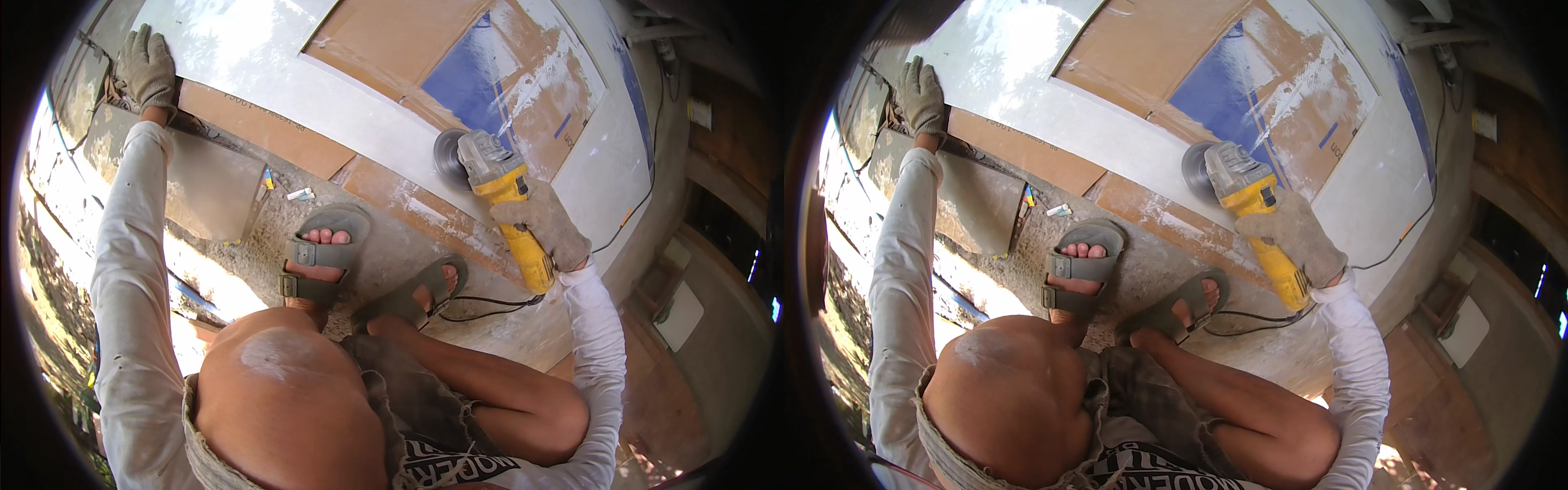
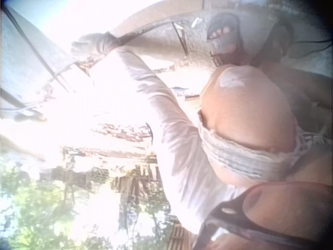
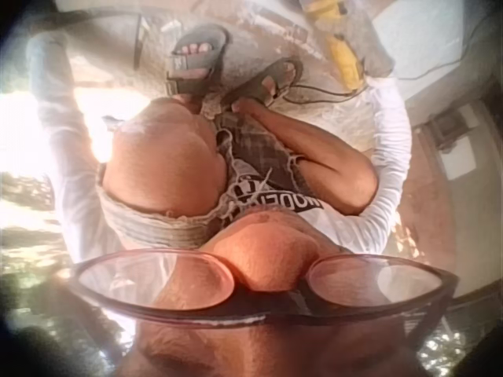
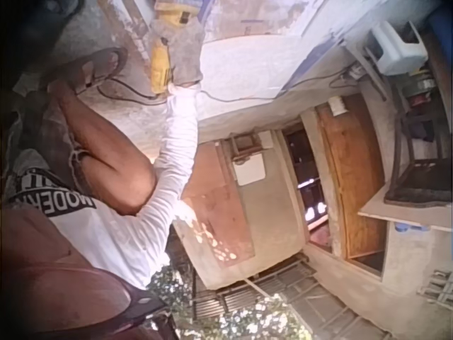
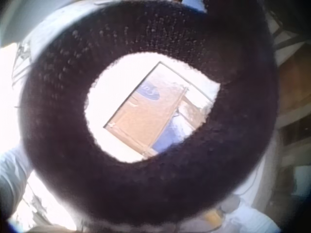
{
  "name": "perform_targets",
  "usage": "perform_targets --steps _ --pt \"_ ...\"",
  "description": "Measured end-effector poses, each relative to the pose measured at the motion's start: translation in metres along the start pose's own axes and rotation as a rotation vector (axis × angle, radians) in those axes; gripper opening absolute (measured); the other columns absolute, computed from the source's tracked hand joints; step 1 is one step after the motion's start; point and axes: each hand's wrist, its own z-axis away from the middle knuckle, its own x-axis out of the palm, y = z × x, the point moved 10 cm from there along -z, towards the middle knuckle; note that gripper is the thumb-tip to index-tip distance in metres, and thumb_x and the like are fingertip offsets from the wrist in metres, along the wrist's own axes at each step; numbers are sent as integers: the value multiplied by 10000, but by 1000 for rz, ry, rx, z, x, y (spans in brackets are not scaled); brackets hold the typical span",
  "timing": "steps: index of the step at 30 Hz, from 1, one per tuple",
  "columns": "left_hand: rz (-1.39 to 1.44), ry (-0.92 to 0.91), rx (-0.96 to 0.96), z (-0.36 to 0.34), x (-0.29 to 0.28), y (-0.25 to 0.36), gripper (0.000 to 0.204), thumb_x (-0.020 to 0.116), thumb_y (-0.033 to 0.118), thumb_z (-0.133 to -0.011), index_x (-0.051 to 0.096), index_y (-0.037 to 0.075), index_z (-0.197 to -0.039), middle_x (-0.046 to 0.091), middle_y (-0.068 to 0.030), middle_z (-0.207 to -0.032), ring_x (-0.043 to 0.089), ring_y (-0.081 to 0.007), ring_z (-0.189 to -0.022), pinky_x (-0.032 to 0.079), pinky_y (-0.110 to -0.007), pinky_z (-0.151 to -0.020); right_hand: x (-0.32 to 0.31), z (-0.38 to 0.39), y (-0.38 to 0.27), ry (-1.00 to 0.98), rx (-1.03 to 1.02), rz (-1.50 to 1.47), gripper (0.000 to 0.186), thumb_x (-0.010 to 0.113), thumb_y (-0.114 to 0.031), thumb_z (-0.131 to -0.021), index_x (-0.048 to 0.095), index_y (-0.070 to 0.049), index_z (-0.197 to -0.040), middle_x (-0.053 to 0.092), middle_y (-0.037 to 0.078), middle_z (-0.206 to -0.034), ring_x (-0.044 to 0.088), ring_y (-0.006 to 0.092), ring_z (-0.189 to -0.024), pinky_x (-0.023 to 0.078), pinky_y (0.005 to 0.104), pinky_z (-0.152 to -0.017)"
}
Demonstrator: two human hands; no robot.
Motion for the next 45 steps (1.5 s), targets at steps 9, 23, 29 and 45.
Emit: perform_targets --steps 9,23,29,45 --pt "-34 -9 11 -2 3 -6 522 610 448 -1130 737 130 -1524 635 -205 -1642 512 -400 -1578 332 -507 -1346 -3 2 5 -6 -87 71 351 835 -269 -902 800 3 -1121 735 35 -869 657 156 -741 538 356 -696" --pt "31 9 21 -2 4 -8 548 594 489 -1124 722 155 -1539 606 -179 -1668 491 -385 -1584 313 -498 -1354 -9 12 21 30 -14 2 282 802 -215 -918 781 -12 -1113 696 17 -871 626 117 -732 515 309 -673" --pt "44 32 48 -2 7 -13 542 596 491 -1125 721 171 -1544 609 -175 -1665 489 -386 -1586 311 -504 -1353 -8 14 11 35 2 -67 296 807 -220 -915 779 -15 -1127 704 20 -908 639 124 -773 527 313 -703" --pt "-10 30 37 0 1 -4 550 596 481 -1134 725 127 -1535 616 -176 -1669 508 -384 -1581 325 -484 -1351 3 -2 -5 6 15 21 342 830 -255 -894 783 -18 -1137 727 26 -890 659 137 -756 532 327 -695"
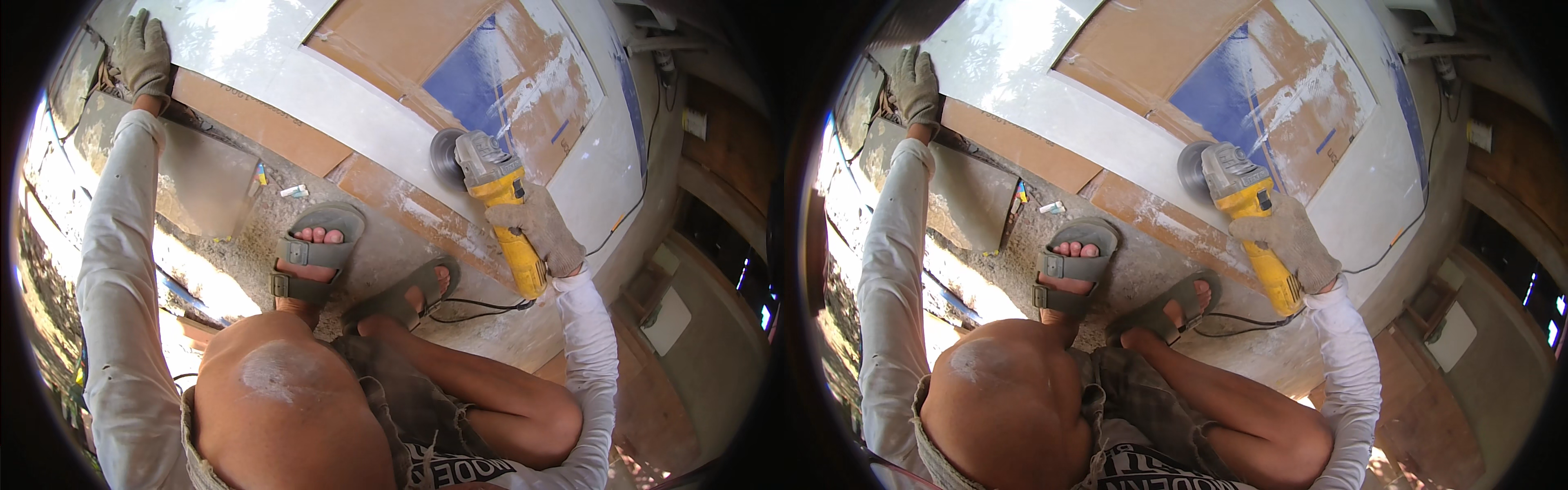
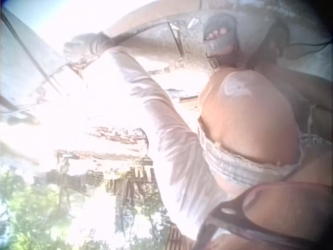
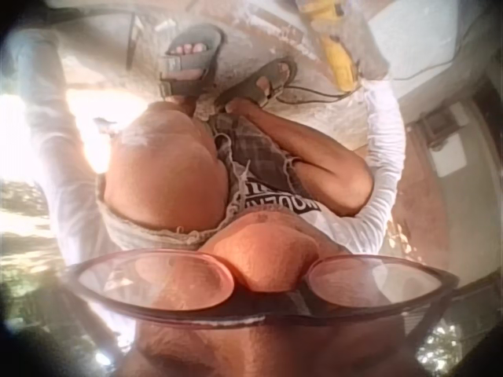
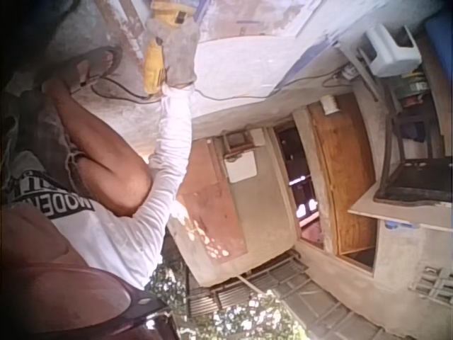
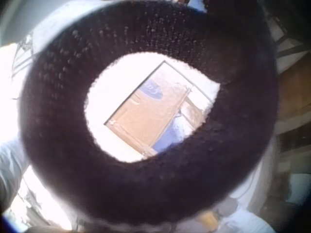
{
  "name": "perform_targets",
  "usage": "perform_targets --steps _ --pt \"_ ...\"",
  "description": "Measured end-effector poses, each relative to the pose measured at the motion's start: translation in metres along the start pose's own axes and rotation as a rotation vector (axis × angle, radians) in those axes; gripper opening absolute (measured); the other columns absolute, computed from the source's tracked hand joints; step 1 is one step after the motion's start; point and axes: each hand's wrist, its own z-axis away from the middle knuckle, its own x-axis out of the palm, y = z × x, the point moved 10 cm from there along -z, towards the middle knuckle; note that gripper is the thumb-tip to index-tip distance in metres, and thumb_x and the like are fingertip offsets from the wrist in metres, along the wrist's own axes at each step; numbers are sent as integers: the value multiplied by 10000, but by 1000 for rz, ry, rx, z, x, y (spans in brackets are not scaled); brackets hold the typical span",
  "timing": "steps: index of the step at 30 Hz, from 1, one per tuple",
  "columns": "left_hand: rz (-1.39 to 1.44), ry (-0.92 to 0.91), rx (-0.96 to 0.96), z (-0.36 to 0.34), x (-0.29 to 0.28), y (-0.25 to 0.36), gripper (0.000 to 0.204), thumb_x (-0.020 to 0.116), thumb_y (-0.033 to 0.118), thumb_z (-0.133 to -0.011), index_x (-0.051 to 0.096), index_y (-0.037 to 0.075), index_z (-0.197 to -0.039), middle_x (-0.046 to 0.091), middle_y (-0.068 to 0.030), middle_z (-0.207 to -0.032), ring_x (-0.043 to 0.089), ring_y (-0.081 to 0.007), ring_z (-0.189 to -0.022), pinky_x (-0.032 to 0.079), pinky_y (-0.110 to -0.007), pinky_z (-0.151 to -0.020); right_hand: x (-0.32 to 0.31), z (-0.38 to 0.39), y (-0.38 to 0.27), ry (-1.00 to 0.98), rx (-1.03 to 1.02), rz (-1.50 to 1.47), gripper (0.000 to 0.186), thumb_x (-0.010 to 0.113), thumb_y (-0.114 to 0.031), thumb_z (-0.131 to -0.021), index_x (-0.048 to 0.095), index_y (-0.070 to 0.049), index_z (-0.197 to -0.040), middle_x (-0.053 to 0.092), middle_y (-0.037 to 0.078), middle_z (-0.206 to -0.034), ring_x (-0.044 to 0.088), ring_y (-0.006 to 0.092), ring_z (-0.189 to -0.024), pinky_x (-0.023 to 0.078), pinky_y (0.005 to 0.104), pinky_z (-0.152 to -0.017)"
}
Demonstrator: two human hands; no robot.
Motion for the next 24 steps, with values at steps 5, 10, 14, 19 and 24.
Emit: perform_targets --steps 5,10,14,19,24 --pt "35 -4 -10 0 2 -1 556 584 502 -1128 712 165 -1551 607 -180 -1664 481 -394 -1592 316 -507 -1349 -2 4 15 27 69 -76 331 831 -240 -892 791 -17 -1133 742 38 -897 667 136 -752 534 321 -691" --pt "28 -30 -20 -1 4 -4 554 582 499 -1128 716 164 -1549 601 -176 -1675 477 -388 -1596 308 -500 -1358 -5 6 22 28 70 -73 302 827 -230 -898 790 -21 -1113 723 26 -854 651 127 -716 521 313 -665" --pt "39 -37 -31 -1 5 -7 554 581 497 -1129 717 159 -1548 602 -176 -1676 474 -386 -1599 305 -499 -1361 -7 6 25 28 45 -89 305 829 -243 -897 786 -15 -1096 702 14 -826 630 125 -694 506 311 -645" --pt "31 -39 -22 -1 7 -10 556 591 493 -1125 718 152 -1545 605 -180 -1673 475 -387 -1598 304 -498 -1360 -9 6 29 27 5 -86 308 825 -271 -903 776 -15 -1068 680 4 -808 603 116 -680 480 309 -622" --pt "20 -42 -12 -2 7 -12 555 601 490 -1121 720 152 -1544 610 -183 -1668 483 -391 -1591 307 -500 -1357 -14 7 33 29 -35 -20 287 811 -295 -922 756 -23 -998 649 2 -784 575 115 -672 468 309 -625"
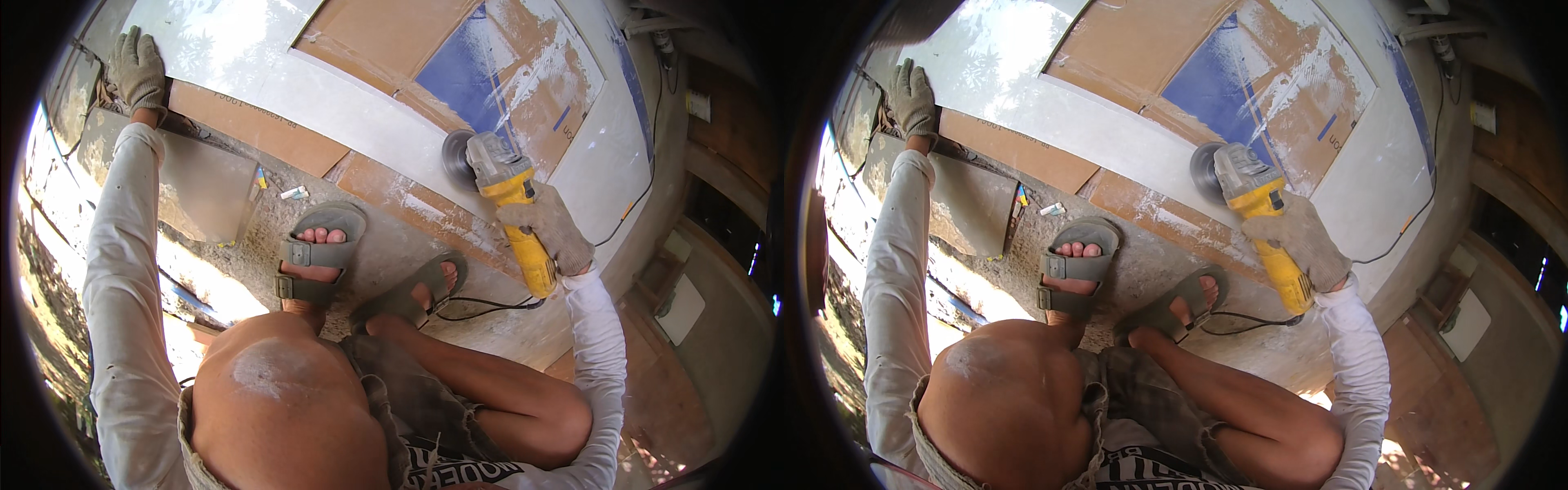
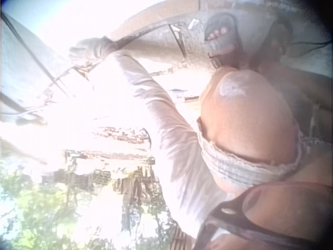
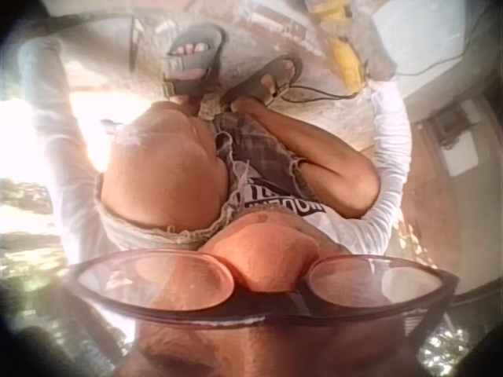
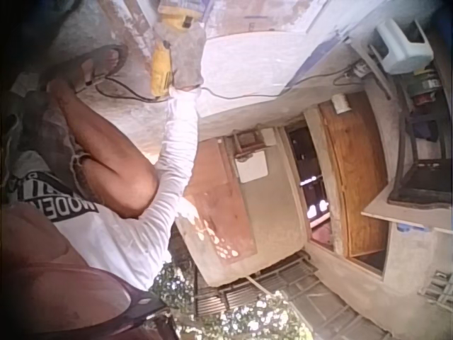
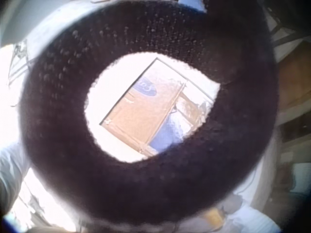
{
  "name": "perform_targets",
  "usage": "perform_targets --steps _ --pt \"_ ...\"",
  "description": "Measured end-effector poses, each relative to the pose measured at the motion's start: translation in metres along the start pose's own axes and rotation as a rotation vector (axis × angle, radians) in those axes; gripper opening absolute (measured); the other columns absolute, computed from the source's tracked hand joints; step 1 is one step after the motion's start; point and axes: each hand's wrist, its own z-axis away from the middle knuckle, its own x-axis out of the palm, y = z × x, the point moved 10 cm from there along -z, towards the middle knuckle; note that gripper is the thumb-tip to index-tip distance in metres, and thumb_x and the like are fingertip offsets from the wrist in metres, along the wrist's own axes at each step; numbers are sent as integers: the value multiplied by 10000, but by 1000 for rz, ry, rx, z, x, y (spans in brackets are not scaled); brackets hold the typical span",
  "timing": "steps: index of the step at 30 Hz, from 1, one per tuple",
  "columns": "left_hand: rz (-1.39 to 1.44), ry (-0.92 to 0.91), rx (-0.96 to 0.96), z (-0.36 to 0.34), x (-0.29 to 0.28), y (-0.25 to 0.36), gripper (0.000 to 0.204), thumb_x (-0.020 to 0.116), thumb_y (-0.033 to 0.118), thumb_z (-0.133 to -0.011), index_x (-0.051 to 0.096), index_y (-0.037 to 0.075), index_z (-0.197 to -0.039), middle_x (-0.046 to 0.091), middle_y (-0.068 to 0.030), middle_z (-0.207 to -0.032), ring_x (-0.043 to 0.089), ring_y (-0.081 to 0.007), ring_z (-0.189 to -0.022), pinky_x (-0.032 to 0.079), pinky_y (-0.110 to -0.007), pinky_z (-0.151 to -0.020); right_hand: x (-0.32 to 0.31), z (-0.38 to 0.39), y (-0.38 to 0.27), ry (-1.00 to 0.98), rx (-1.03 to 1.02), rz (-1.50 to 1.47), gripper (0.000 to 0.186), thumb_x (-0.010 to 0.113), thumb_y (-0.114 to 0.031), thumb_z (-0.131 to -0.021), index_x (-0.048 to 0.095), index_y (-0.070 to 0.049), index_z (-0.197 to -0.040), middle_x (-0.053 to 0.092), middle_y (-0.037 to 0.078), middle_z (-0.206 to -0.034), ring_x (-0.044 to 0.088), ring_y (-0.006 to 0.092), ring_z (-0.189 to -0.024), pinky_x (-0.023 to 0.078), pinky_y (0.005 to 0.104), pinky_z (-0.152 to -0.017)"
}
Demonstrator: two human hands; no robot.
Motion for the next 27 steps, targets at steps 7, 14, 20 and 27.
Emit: perform_targets --steps 7,14,20,27 --pt "34 11 -17 1 -1 4 546 599 487 -1124 723 157 -1541 615 -179 -1662 489 -384 -1589 311 -497 -1356 1 9 -15 -20 -137 130 242 769 -245 -965 770 -17 -1050 683 7 -853 614 111 -724 489 314 -649" --pt "13 46 30 3 -1 3 543 597 489 -1124 725 158 -1535 613 -185 -1658 495 -385 -1584 320 -491 -1352 1 13 -12 49 95 -85 294 806 -228 -924 768 -21 -1130 699 14 -850 634 118 -724 513 308 -662" --pt "18 43 31 0 -2 3 543 596 489 -1121 724 165 -1538 613 -186 -1656 500 -391 -1577 315 -504 -1351 9 -6 -25 16 42 -25 337 830 -250 -896 764 -25 -1139 695 12 -841 633 123 -713 515 316 -659" --pt "8 37 25 0 -2 3 562 582 501 -1125 716 154 -1547 612 -173 -1668 494 -385 -1589 314 -500 -1352 14 -12 -31 -31 27 -26 311 833 -242 -895 781 -24 -1112 712 24 -855 646 129 -715 523 323 -658"
